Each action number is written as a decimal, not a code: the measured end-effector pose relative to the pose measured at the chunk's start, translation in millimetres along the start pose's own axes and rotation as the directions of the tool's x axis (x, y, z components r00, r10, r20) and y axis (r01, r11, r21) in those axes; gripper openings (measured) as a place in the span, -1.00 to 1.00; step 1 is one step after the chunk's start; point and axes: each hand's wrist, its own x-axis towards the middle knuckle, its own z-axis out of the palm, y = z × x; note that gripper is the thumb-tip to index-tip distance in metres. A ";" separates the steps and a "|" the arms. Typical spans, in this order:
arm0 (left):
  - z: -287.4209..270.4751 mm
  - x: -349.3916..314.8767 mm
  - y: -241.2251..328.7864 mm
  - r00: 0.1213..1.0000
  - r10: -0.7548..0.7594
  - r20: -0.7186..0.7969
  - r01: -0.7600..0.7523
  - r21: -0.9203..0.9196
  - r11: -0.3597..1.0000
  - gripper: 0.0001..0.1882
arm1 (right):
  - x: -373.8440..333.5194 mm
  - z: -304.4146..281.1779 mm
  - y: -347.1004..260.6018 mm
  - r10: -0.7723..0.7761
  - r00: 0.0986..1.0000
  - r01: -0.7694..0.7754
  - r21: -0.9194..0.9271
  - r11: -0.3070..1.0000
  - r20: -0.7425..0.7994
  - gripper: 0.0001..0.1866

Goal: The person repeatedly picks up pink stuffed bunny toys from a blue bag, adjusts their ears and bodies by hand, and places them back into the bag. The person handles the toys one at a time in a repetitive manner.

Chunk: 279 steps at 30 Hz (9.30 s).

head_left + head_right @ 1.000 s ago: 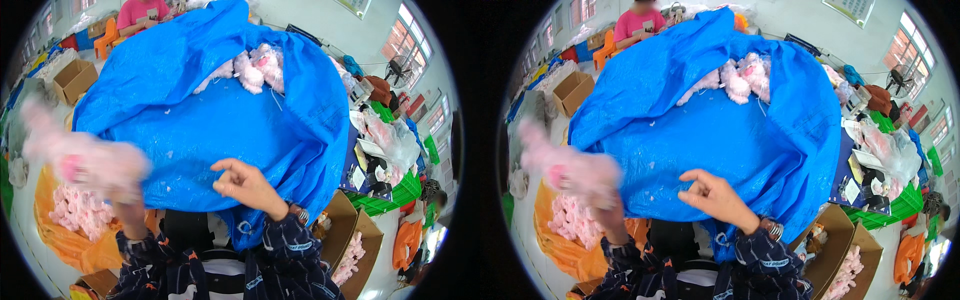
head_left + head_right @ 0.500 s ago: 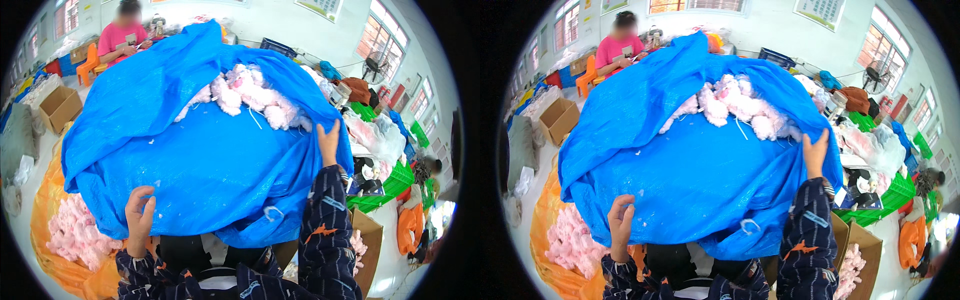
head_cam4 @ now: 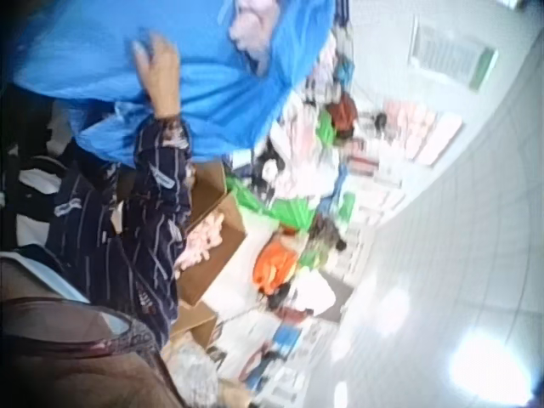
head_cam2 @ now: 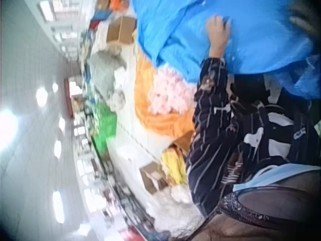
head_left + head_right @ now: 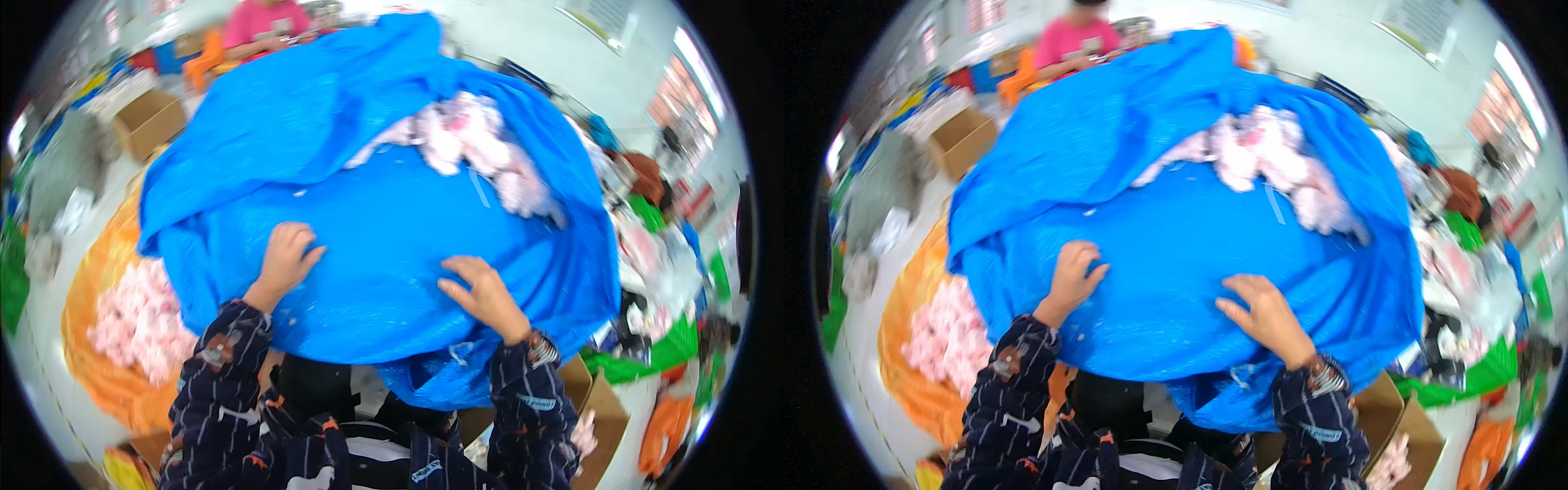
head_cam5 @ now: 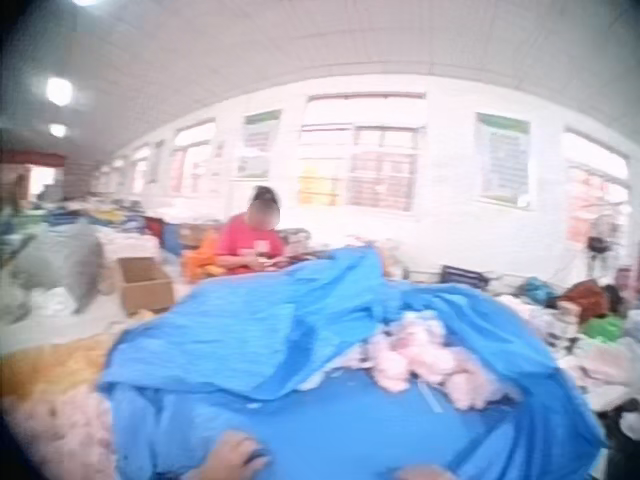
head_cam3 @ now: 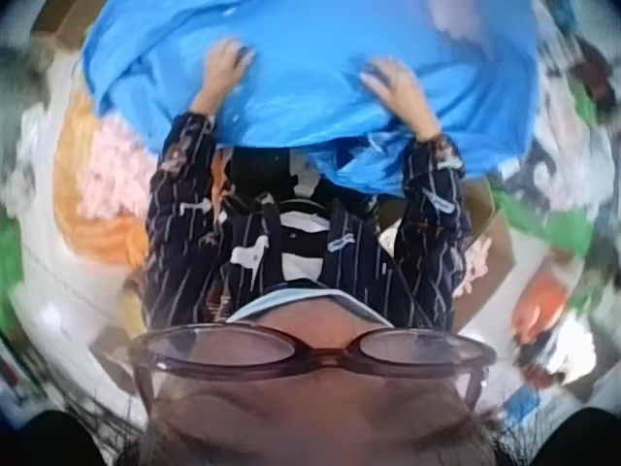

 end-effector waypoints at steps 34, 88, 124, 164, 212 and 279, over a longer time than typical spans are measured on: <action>-77.4 -144.0 140.0 0.518 -0.260 0.815 0.468 -0.014 0.884 -0.56 | 17.4 43.3 -39.1 0.515 0.843 -0.480 0.645 0.595 0.152 -0.56; -79.5 141.4 -53.1 0.814 -0.446 0.373 0.580 -0.580 0.573 -0.80 | 71.9 -63.0 125.2 0.151 0.922 -0.361 -0.650 0.668 -0.357 -0.42; -42.8 120.0 64.5 0.833 0.162 0.528 -0.019 -0.266 0.964 -0.44 | 117.7 -75.8 209.0 0.447 0.878 -0.471 -0.143 0.870 -0.172 -0.30; 69.7 117.5 12.2 0.994 0.021 -0.105 -0.061 -0.392 0.918 -0.87 | 113.2 -27.7 70.5 0.097 0.965 -0.083 0.065 0.994 -0.242 -0.74; -30.5 5.1 178.4 0.548 0.070 0.833 0.810 -0.509 -0.291 -0.27 | -27.5 21.5 -93.1 0.697 0.688 -0.221 0.856 0.466 -0.201 -0.81; -15.8 -0.5 190.8 0.854 -0.264 0.448 0.516 -0.788 0.336 -0.78 | -33.5 11.4 -110.0 0.576 0.790 -0.168 0.829 0.533 -0.210 -0.42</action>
